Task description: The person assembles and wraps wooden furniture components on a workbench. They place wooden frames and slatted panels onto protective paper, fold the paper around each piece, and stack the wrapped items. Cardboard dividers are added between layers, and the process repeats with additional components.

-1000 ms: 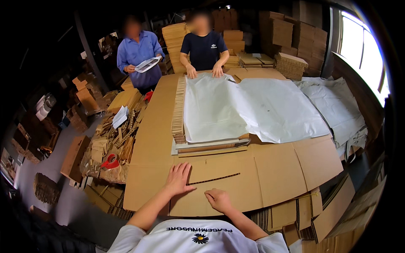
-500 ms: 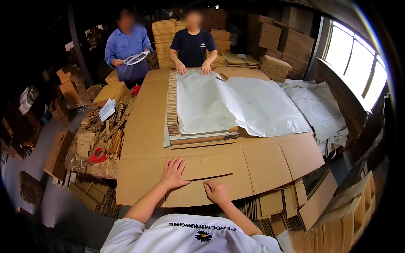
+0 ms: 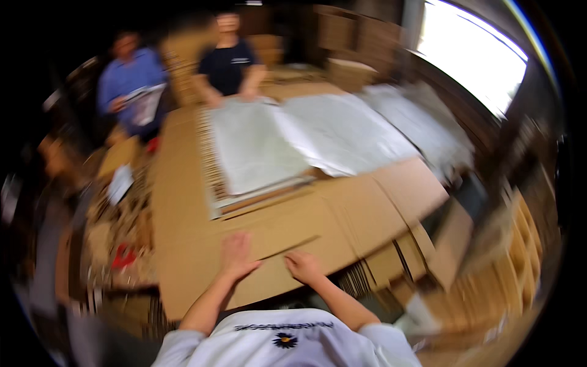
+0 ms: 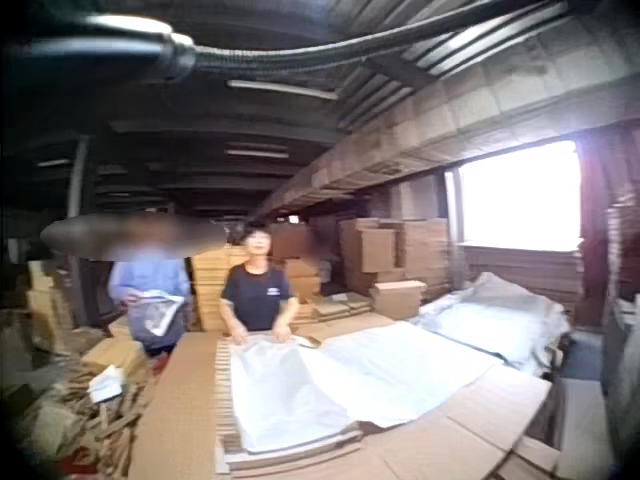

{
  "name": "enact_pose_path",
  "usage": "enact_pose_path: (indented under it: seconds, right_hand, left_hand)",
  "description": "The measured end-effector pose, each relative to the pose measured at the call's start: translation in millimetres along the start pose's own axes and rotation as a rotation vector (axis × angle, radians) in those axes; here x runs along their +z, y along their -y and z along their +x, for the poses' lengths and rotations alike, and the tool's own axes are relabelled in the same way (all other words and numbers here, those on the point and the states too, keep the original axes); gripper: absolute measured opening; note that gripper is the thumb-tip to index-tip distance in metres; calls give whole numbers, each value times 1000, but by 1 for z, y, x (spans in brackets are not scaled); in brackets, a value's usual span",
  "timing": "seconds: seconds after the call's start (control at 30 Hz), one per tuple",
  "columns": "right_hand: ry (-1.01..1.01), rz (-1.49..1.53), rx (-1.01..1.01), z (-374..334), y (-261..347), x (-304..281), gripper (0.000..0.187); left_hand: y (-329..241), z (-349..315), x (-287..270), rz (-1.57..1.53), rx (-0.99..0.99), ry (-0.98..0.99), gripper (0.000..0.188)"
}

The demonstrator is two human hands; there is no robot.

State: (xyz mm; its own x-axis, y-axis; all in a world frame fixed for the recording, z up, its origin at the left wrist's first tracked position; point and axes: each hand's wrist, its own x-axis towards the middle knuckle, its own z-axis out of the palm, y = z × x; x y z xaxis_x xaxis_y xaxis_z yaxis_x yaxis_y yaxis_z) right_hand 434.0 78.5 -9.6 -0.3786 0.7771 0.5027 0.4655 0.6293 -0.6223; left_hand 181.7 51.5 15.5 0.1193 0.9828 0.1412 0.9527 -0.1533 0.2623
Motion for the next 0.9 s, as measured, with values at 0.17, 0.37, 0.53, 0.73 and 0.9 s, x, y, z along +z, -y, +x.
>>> enact_pose_path:
  seconds: [0.17,0.37,0.53,0.73,0.9]
  right_hand:
    - [-21,127,251,-16,1,11,14]
    - [-630,16,781,-122,-34,-126,16]
    - [-289,-551,1191,-323,-160,-141,15]
    - [454,-304,1401,-485,-216,-102,35]
    - [594,-227,1246,-404,-213,-82,33]
  left_hand:
    - [34,-41,0,187,-122,-39,99]
    - [32,-6,10,208,104,-238,94]
    - [19,-30,-10,263,-49,-117,94]
    - [-11,-10,-15,51,-120,-128,94]
    - [-15,-15,-18,109,-95,-191,97]
